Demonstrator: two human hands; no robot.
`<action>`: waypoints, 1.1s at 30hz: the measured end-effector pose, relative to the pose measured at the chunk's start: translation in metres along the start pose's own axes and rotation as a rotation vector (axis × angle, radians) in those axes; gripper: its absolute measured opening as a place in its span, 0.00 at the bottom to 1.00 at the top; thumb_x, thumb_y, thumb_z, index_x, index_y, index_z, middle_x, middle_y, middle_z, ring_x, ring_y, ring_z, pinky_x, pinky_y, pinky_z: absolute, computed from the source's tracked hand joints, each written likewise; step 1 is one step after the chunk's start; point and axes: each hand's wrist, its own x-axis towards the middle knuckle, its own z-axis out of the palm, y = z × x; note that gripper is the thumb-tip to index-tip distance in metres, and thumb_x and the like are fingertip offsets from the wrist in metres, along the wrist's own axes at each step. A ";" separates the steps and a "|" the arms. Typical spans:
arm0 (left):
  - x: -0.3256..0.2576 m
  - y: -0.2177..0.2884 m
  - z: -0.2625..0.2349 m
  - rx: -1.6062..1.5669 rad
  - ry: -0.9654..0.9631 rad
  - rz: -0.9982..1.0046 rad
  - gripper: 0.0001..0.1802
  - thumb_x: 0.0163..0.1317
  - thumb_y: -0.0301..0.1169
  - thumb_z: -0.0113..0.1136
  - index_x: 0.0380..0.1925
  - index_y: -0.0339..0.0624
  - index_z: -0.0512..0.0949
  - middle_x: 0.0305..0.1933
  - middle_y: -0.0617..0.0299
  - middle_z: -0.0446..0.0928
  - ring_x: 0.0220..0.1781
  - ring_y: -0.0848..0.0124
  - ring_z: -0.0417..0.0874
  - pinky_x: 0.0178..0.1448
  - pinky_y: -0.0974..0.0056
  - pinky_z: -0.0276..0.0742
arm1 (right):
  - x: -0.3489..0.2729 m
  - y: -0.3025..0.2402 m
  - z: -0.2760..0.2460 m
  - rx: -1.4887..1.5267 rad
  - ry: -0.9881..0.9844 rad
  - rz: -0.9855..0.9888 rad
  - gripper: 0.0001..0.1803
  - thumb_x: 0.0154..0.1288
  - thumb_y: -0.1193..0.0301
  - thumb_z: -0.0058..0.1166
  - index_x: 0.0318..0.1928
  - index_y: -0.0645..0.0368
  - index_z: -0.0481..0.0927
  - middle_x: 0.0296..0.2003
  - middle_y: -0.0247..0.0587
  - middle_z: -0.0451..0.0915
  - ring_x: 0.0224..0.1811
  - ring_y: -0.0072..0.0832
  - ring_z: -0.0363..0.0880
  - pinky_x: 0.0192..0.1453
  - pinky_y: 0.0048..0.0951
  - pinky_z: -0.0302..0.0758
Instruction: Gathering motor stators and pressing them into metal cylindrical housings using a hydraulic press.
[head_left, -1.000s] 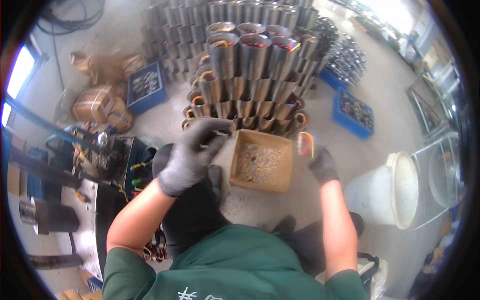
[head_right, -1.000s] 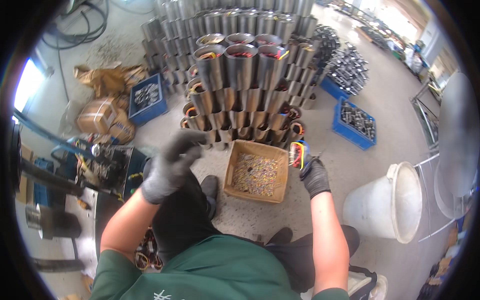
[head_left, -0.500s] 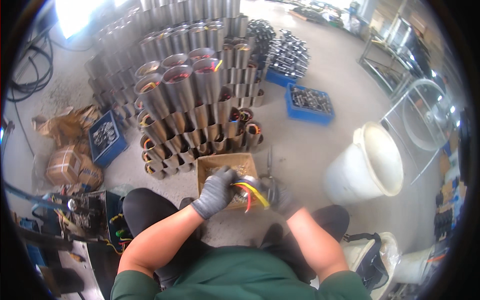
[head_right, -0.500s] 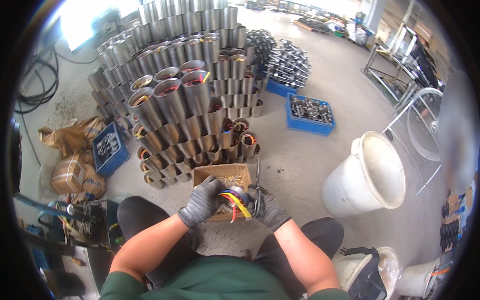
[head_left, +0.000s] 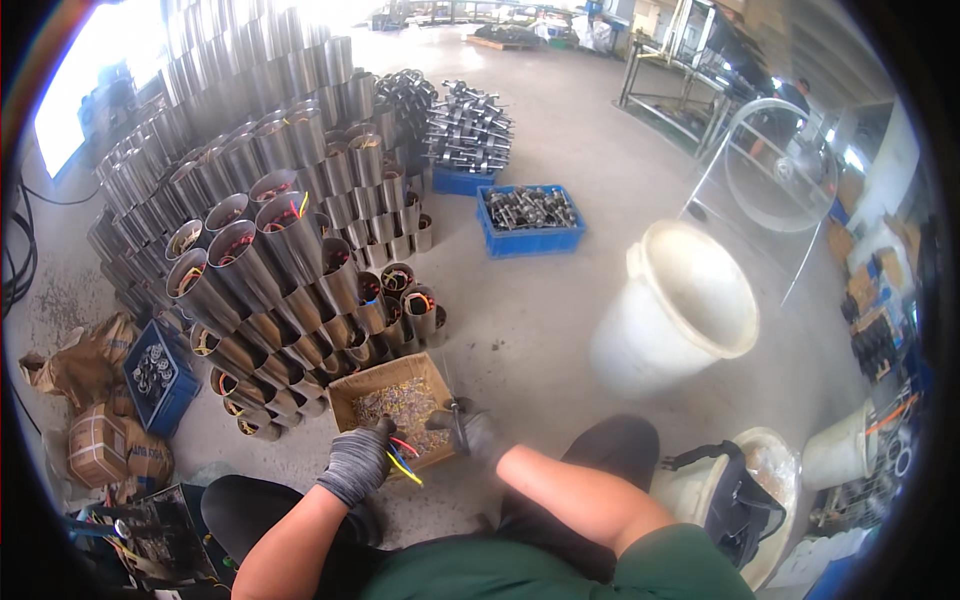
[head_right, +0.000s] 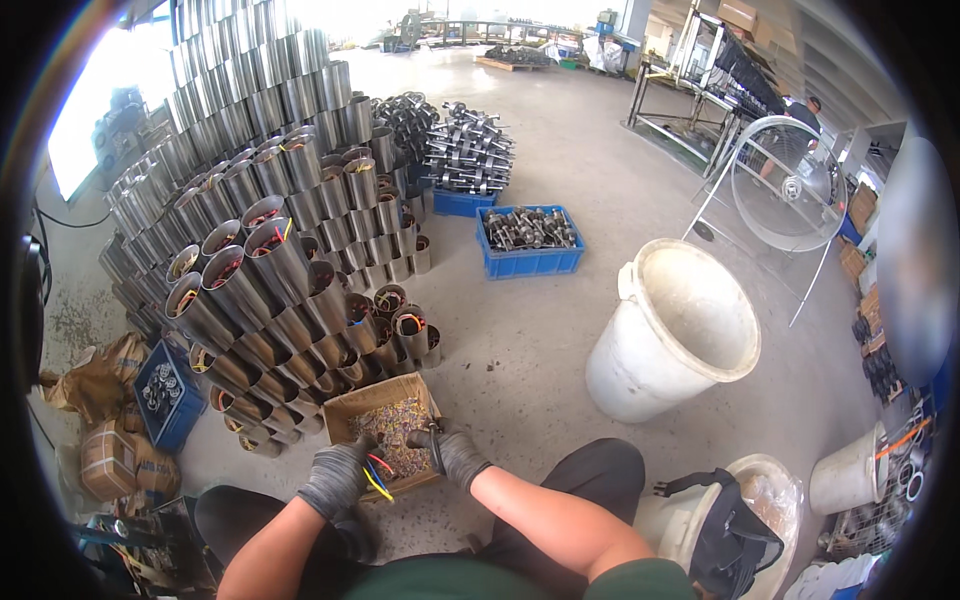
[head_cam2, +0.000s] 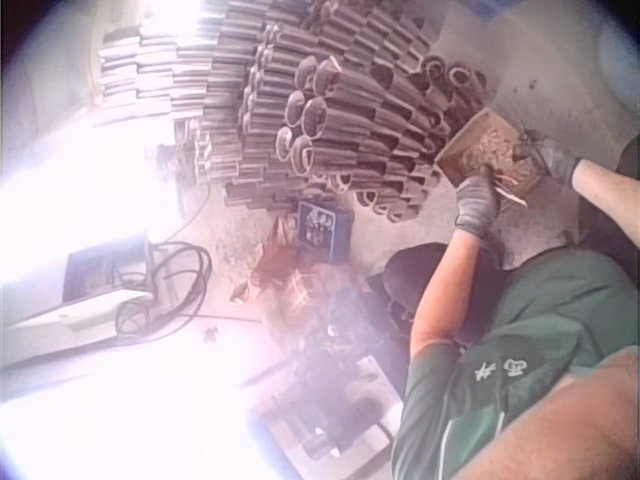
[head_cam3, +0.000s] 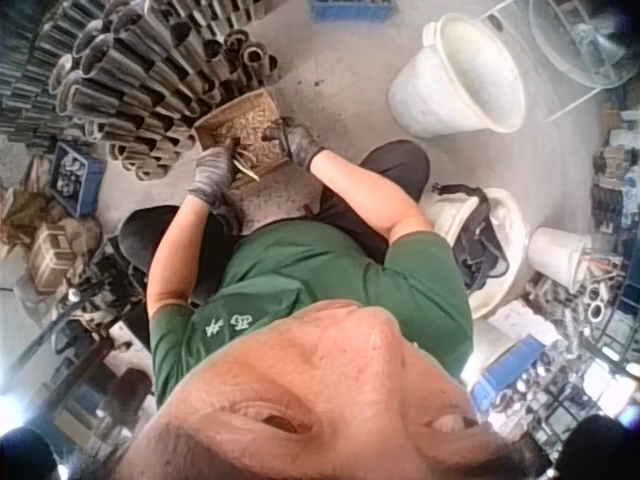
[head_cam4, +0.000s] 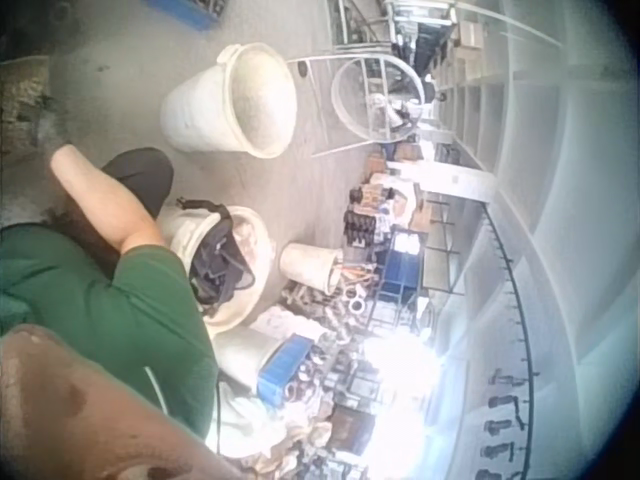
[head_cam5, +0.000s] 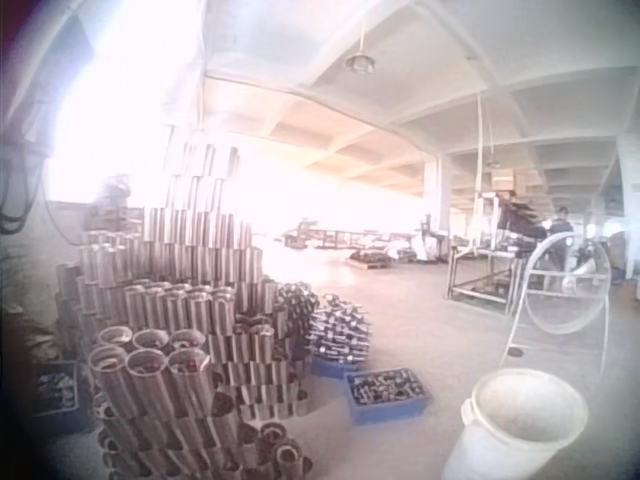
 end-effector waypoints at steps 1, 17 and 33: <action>0.002 -0.011 0.009 0.112 -0.084 -0.037 0.14 0.58 0.35 0.64 0.44 0.45 0.79 0.35 0.48 0.84 0.38 0.50 0.86 0.42 0.46 0.80 | -0.004 -0.004 0.005 -0.063 0.006 0.004 0.18 0.62 0.68 0.69 0.48 0.59 0.78 0.27 0.30 0.79 0.24 0.19 0.77 0.25 0.23 0.73; -0.004 -0.035 0.018 -1.613 -0.067 -0.087 0.20 0.67 0.24 0.59 0.58 0.33 0.73 0.48 0.55 0.82 0.44 0.68 0.83 0.51 0.61 0.81 | -0.028 -0.021 0.008 -0.025 -0.383 0.009 0.22 0.69 0.74 0.60 0.61 0.59 0.74 0.41 0.30 0.79 0.36 0.17 0.78 0.38 0.21 0.77; -0.011 -0.034 0.023 -1.596 -0.051 -0.327 0.16 0.74 0.30 0.53 0.57 0.34 0.75 0.37 0.64 0.82 0.30 0.78 0.79 0.34 0.71 0.75 | -0.042 -0.018 0.005 -0.444 -0.495 -0.106 0.24 0.70 0.69 0.61 0.63 0.59 0.72 0.37 0.25 0.72 0.37 0.16 0.71 0.41 0.20 0.74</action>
